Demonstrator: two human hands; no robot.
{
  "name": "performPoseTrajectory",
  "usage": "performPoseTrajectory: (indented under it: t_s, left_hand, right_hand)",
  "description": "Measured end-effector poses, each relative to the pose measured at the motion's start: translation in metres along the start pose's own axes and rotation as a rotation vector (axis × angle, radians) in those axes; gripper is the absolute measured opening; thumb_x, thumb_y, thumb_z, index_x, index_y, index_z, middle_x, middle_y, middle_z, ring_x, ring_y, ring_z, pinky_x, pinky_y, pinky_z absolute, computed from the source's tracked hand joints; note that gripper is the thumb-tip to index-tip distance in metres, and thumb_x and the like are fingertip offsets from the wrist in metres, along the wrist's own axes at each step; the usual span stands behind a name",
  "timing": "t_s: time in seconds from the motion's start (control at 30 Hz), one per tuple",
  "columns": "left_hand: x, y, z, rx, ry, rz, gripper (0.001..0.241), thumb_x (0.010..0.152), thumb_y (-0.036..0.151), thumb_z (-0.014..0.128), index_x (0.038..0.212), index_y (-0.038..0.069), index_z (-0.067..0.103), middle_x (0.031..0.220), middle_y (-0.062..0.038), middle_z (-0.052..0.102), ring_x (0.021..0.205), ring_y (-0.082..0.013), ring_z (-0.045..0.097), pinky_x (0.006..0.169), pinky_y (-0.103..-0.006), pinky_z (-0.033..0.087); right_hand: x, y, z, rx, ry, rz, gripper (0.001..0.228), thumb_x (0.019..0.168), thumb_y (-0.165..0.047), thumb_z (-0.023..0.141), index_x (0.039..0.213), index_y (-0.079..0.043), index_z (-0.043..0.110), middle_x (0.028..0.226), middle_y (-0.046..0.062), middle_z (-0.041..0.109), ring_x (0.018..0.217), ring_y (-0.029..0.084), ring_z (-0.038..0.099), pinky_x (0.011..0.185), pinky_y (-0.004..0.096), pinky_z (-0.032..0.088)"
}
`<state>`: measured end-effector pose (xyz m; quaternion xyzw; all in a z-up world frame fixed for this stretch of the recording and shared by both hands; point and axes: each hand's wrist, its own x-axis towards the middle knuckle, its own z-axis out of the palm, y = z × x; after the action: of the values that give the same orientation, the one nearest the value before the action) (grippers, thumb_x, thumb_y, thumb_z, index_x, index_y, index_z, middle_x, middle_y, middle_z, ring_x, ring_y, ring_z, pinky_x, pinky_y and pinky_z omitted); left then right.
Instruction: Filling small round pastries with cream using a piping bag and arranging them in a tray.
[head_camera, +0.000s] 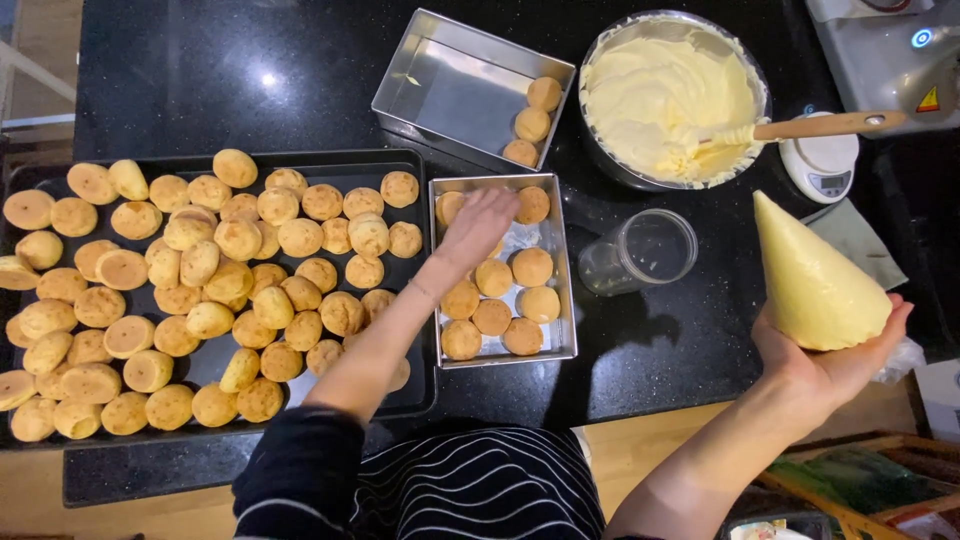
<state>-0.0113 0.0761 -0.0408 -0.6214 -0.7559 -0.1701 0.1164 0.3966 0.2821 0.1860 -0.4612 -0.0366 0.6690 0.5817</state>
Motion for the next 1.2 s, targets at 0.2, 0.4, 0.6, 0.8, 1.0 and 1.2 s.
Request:
performPoseTrajectory:
  t_s: [0.2,0.4,0.6,0.8,1.0,1.2]
  left_hand:
    - [0.014,-0.015,0.015,0.269,-0.181,0.223,0.046,0.103,0.008,0.071,0.148,0.01,0.073,0.142,-0.008,0.076,0.133,-0.0309,0.066,0.112,-0.0443,0.048]
    - [0.01,-0.019,0.022,0.334,-0.183,0.204,0.037,0.104,0.011,0.073,0.141,0.014,0.076,0.139,-0.009,0.077,0.141,-0.0322,0.066,0.118,-0.0484,0.047]
    - [0.002,-0.021,0.013,0.114,-0.058,0.122,0.047,0.099,-0.001,0.067,0.145,0.006,0.07,0.144,-0.018,0.074,0.128,-0.0355,0.072,0.125,-0.0489,0.047]
    - [0.037,-0.003,-0.007,-0.05,-0.031,0.279,0.053,0.091,-0.01,0.076,0.141,0.007,0.074,0.139,-0.012,0.075,0.128,-0.0323,0.064,0.108,-0.0476,0.051]
    - [0.057,-0.004,0.014,0.175,-0.119,0.327,0.055,0.095,0.024,0.085,0.147,0.012,0.072,0.142,-0.009,0.071,0.125,-0.0288,0.064,0.104,-0.0433,0.048]
    - [0.047,-0.005,0.019,0.243,-0.127,0.242,0.064,0.093,-0.003,0.08,0.153,0.013,0.066,0.146,-0.01,0.069,0.125,-0.0288,0.063,0.104,-0.0432,0.048]
  right_hand:
    - [-0.005,-0.003,0.002,-0.003,0.004,0.017,0.027,0.077,-0.047,0.103,0.102,-0.045,0.091,0.134,-0.018,0.091,0.139,0.025,0.09,0.106,0.048,0.068]
    - [0.005,-0.003,-0.005,-0.052,0.005,-0.011,0.031,0.078,-0.05,0.101,0.108,-0.048,0.091,0.139,-0.022,0.09,0.143,0.022,0.088,0.106,0.047,0.063]
    - [0.001,-0.005,-0.005,0.006,-0.007,0.02,0.029,0.079,-0.046,0.104,0.105,-0.044,0.091,0.132,-0.018,0.092,0.137,0.023,0.092,0.104,0.047,0.068]
    - [0.002,-0.003,-0.003,0.04,-0.046,0.03,0.027,0.08,-0.041,0.106,0.103,-0.041,0.092,0.129,-0.015,0.093,0.134,0.023,0.092,0.108,0.049,0.072]
    - [-0.01,-0.009,-0.004,0.076,-0.058,0.036,0.023,0.082,-0.039,0.107,0.099,-0.039,0.092,0.125,-0.016,0.093,0.135,0.023,0.091,0.11,0.05,0.072]
    - [-0.003,-0.012,-0.009,0.075,-0.012,-0.023,0.03,0.075,-0.04,0.108,0.1,-0.037,0.091,0.129,-0.012,0.093,0.136,0.029,0.093,0.108,0.053,0.073]
